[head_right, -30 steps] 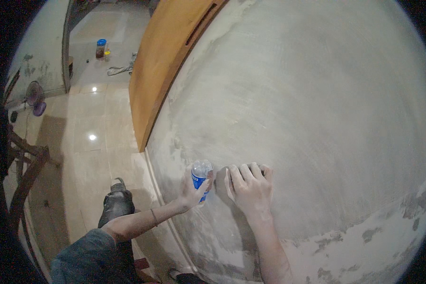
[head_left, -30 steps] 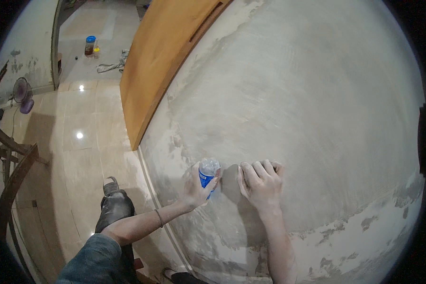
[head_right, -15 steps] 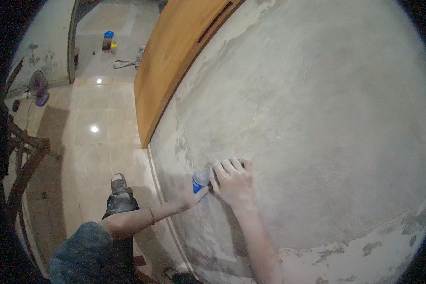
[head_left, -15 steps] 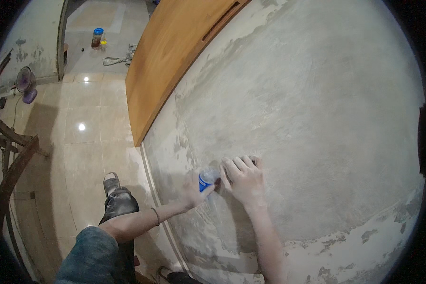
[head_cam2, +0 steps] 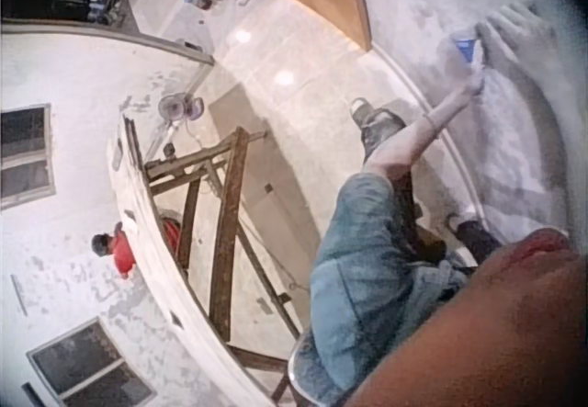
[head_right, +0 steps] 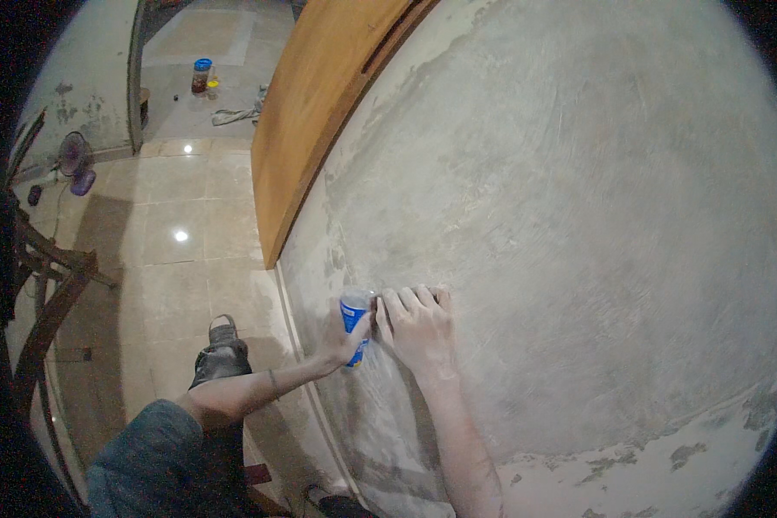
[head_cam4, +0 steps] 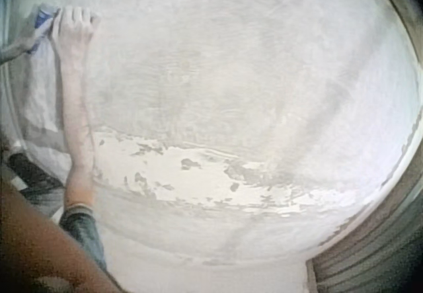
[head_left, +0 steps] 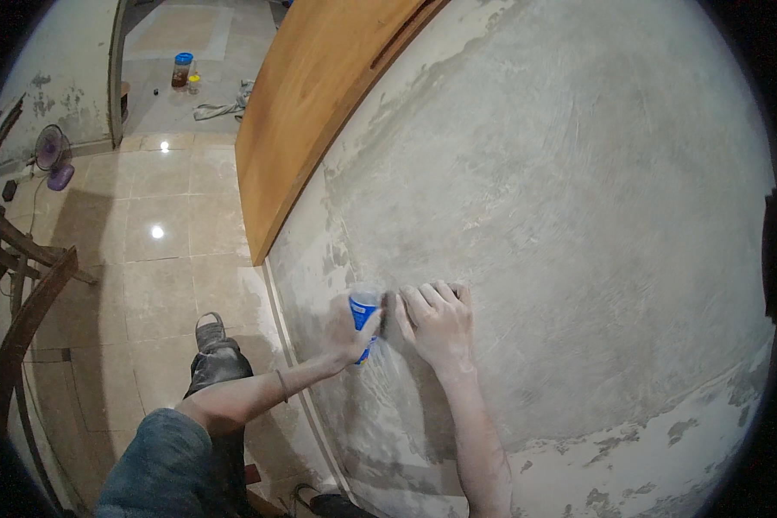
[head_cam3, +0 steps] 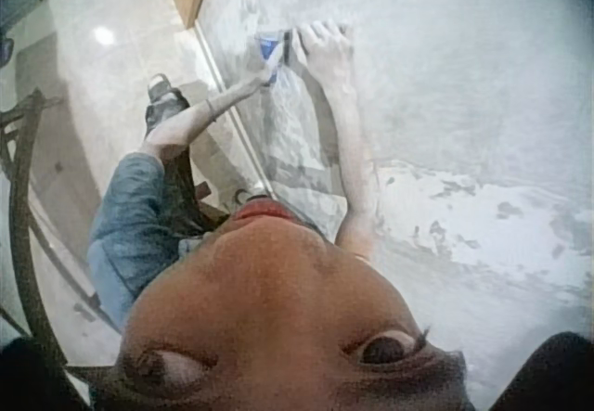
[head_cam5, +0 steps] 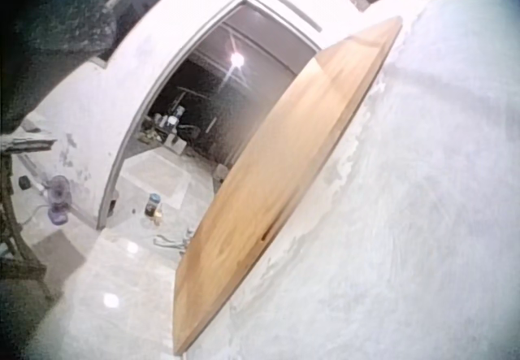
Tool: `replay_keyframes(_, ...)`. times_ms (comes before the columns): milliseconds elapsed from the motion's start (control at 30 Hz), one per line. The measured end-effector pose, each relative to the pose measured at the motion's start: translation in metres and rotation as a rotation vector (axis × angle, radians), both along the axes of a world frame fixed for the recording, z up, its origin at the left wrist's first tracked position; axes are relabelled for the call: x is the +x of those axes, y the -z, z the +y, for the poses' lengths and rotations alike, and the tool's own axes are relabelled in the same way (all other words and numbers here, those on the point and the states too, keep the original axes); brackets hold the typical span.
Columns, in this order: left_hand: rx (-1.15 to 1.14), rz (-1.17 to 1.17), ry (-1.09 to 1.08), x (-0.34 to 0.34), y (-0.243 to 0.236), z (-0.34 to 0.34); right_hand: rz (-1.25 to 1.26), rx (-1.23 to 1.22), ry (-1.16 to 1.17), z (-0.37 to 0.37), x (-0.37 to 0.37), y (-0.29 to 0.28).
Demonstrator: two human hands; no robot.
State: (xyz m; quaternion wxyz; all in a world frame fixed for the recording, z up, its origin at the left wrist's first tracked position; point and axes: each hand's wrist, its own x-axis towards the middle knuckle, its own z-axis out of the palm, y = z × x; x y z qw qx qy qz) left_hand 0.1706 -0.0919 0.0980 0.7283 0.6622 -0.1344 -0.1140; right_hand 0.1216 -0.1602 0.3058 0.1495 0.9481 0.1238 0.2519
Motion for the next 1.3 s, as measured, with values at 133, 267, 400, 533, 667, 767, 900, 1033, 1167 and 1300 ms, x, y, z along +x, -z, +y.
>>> replay_keyframes(133, 0.190, -0.308, 0.048, 0.011, 0.009, 0.002, 0.005, -0.001, 0.012, 0.000, 0.002, 0.002)
replay_keyframes(267, 0.196, 0.188, -0.257, 0.044, 0.017, -0.001, -0.017, -0.005, -0.016, 0.001, 0.005, 0.002)
replay_keyframes(400, 0.202, 0.019, -0.218, 0.039, 0.009, 0.005, -0.012, -0.030, 0.016, -0.003, 0.002, 0.003)
replay_keyframes(533, 0.148, -0.110, 0.050, 0.023, 0.010, 0.006, -0.013, -0.017, 0.011, -0.002, 0.003, 0.005)
replay_keyframes(667, 0.129, 0.199, -0.226, 0.065, 0.045, -0.002, -0.042, -0.008, -0.024, 0.002, 0.003, 0.003)
replay_keyframes(767, 0.058, 0.197, -0.161, 0.073, 0.080, -0.017, -0.020, -0.027, 0.003, 0.001, 0.007, 0.009)
replay_keyframes(900, -0.031, -0.108, 0.044, 0.012, 0.047, -0.016, -0.003, -0.005, 0.042, -0.005, -0.005, 0.007)
replay_keyframes(1033, 0.129, 0.112, 0.015, 0.047, 0.070, -0.021, 0.025, -0.015, -0.008, 0.002, 0.010, -0.002)
replay_keyframes(1167, 0.002, 0.430, -0.280, 0.054, 0.008, -0.008, 0.067, -0.043, 0.007, -0.008, 0.006, -0.002)
replay_keyframes(1300, 0.301, -0.413, -0.305, -0.004, -0.028, 0.005, 0.052, -0.038, 0.021, -0.007, 0.001, 0.001)
